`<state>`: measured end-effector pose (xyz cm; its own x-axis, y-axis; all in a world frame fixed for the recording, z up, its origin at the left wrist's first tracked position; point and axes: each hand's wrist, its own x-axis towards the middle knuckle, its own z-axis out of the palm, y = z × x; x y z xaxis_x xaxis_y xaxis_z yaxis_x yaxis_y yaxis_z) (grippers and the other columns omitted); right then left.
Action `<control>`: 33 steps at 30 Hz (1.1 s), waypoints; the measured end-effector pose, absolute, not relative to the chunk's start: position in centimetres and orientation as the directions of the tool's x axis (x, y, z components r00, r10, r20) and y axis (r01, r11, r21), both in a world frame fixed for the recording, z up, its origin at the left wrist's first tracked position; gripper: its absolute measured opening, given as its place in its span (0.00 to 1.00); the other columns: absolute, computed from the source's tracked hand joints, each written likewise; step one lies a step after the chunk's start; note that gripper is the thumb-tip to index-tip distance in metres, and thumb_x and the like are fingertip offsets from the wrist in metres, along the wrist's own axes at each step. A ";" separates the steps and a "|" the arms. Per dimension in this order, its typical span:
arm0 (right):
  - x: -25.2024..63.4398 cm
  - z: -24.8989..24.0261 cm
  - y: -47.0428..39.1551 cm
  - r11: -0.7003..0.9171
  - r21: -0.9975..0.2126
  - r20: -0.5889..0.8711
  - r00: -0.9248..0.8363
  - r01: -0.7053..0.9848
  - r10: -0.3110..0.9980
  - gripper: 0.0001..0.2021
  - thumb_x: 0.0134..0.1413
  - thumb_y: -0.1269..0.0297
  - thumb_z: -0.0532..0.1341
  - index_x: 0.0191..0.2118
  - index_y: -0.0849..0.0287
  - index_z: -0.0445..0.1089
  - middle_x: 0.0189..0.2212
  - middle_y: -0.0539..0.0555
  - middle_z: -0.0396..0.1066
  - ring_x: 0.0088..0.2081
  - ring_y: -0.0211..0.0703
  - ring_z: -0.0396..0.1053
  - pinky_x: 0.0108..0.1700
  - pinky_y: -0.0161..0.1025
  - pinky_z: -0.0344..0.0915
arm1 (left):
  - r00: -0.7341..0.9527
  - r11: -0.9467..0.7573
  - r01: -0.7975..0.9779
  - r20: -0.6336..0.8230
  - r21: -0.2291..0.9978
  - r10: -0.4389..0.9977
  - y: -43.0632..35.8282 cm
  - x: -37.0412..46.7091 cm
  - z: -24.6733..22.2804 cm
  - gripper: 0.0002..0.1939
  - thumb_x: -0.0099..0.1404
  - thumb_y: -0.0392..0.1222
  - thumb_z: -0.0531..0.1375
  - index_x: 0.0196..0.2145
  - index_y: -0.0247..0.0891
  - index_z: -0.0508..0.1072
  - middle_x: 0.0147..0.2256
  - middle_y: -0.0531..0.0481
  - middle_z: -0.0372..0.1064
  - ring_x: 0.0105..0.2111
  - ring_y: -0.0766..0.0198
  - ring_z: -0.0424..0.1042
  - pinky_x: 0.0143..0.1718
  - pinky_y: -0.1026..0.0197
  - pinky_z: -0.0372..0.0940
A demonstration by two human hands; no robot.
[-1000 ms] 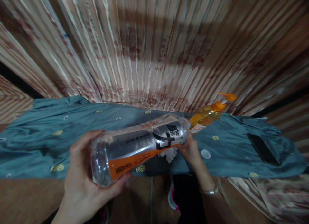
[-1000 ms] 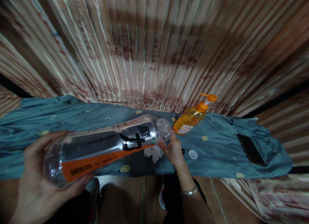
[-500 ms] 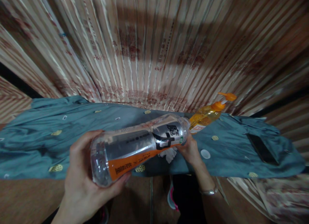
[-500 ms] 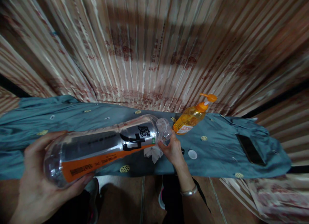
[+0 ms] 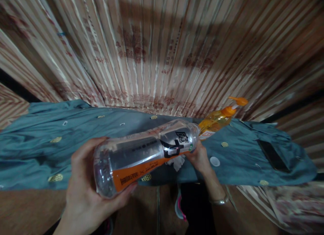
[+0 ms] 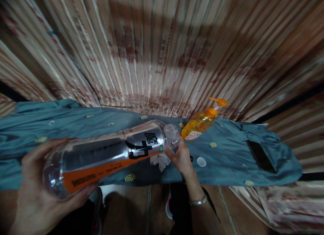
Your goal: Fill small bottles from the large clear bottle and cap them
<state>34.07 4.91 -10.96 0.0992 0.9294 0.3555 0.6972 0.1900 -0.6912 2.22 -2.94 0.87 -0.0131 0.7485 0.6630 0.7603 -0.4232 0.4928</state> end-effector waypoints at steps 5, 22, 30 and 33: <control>34.1 -11.1 4.8 0.192 -0.689 0.357 0.096 0.699 0.929 0.26 0.47 0.57 0.64 0.53 0.59 0.66 0.40 0.59 0.80 0.40 0.54 0.79 0.43 0.46 0.76 | -0.008 -0.429 0.762 0.668 0.486 0.744 -2.7 2.2 1.0 0.47 0.56 0.67 0.63 0.67 0.49 0.54 0.51 0.42 0.66 0.46 0.46 0.75 0.41 0.42 0.78; 33.9 -10.5 4.7 0.146 -0.711 0.305 0.115 0.688 0.945 0.24 0.47 0.55 0.65 0.51 0.57 0.67 0.44 0.59 0.80 0.44 0.55 0.78 0.47 0.48 0.75 | 0.001 -0.433 0.760 0.665 0.485 0.747 -2.7 2.0 1.3 0.46 0.56 0.63 0.65 0.67 0.50 0.55 0.50 0.43 0.66 0.45 0.47 0.76 0.41 0.42 0.77; 34.0 -10.5 4.7 0.171 -0.700 0.327 0.098 0.693 0.940 0.25 0.47 0.56 0.64 0.52 0.57 0.66 0.43 0.58 0.80 0.42 0.54 0.79 0.45 0.47 0.75 | -0.023 -0.423 0.762 0.673 0.491 0.739 -2.6 2.1 0.9 0.47 0.55 0.64 0.65 0.67 0.48 0.55 0.50 0.42 0.66 0.46 0.45 0.75 0.41 0.42 0.77; 34.0 -10.4 4.7 0.155 -0.699 0.320 0.112 0.698 0.941 0.25 0.46 0.56 0.64 0.51 0.57 0.66 0.43 0.59 0.80 0.43 0.55 0.79 0.45 0.47 0.75 | -0.019 -0.415 0.762 0.657 0.498 0.754 -2.7 2.1 1.0 0.46 0.55 0.64 0.65 0.67 0.50 0.55 0.50 0.43 0.66 0.46 0.45 0.75 0.41 0.42 0.77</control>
